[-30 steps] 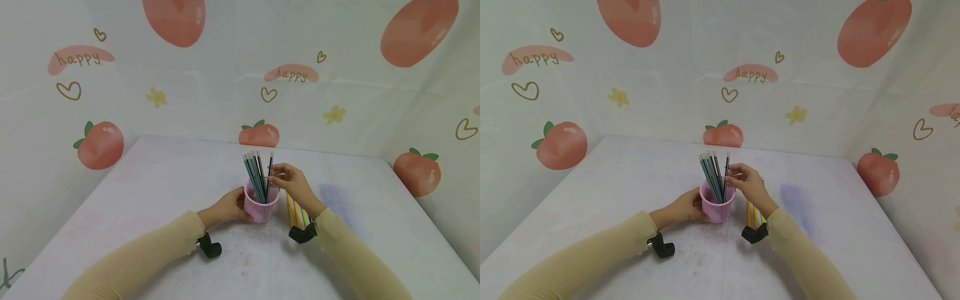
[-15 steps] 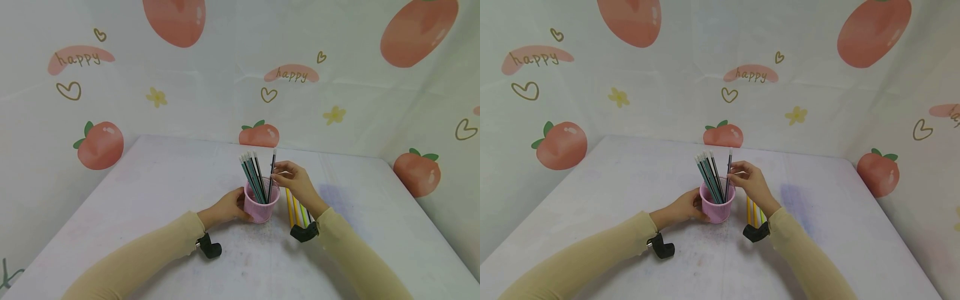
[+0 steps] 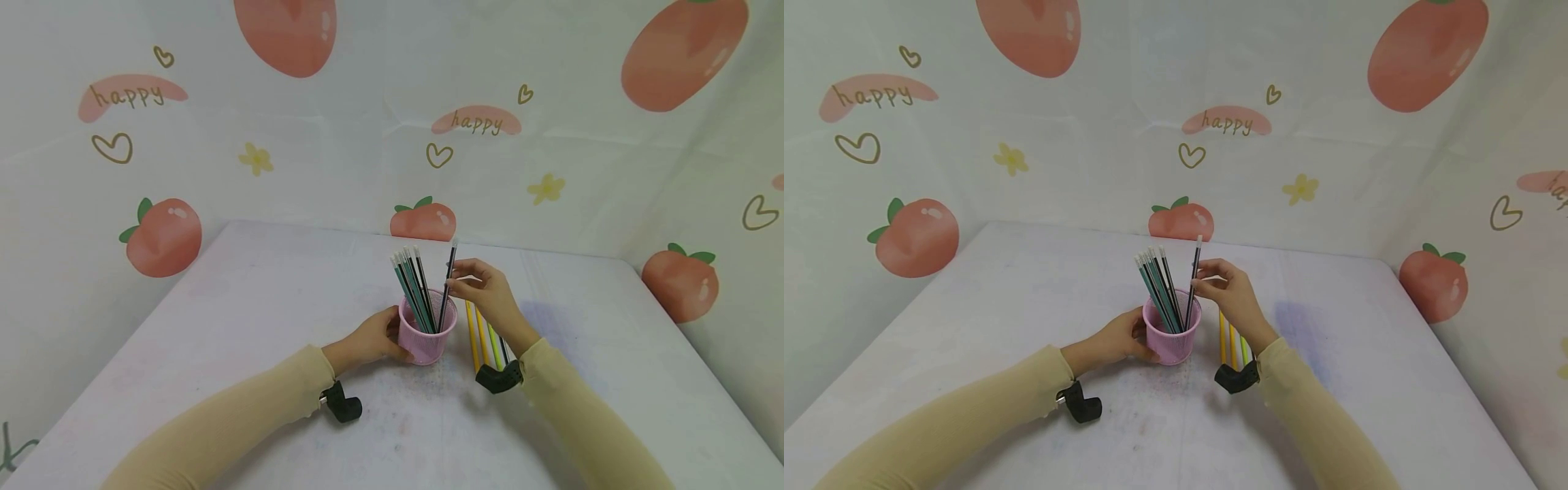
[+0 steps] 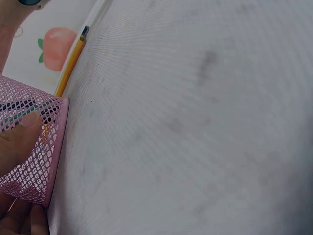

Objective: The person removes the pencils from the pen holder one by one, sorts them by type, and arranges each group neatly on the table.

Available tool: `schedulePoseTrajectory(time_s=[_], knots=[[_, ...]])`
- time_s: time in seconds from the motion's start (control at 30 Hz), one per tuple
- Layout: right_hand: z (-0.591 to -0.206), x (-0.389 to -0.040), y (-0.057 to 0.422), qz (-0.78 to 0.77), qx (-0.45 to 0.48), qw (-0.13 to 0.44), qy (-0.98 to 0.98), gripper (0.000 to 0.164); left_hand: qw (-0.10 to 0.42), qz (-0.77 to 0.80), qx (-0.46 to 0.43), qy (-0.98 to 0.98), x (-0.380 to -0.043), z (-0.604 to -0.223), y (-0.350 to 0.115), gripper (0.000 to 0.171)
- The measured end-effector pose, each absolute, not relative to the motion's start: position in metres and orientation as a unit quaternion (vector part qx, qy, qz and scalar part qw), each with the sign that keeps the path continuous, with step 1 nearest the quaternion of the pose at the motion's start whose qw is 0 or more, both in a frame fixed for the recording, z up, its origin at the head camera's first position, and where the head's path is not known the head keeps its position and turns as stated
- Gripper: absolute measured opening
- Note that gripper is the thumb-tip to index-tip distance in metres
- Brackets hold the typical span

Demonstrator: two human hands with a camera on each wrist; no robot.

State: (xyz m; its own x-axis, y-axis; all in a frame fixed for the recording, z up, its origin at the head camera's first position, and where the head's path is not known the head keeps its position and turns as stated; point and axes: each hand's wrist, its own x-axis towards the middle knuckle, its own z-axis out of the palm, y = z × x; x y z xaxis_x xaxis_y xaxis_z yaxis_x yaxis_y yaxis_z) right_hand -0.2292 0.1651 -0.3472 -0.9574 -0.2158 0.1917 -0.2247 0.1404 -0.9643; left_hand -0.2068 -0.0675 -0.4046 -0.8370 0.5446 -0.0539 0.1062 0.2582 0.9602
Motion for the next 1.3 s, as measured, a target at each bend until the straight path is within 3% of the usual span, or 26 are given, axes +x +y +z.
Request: schedulePoseTrajectory(time_s=[0.3,0.67,1.3], knots=[[-0.341,-0.23,0.171,0.651,0.147,0.014,-0.745,0.039,0.188,0.572,0.222,0.767,-0.208,-0.406,-0.068,0.086],[-0.328,-0.229,0.177,0.688,0.143,0.031,-0.711,0.025,0.188,0.566,0.219,0.772,-0.208,-0.405,-0.068,0.085],[-0.31,-0.228,0.188,0.739,0.147,0.074,-0.654,0.024,0.195,0.567,0.225,0.769,-0.207,-0.404,-0.069,0.084]])
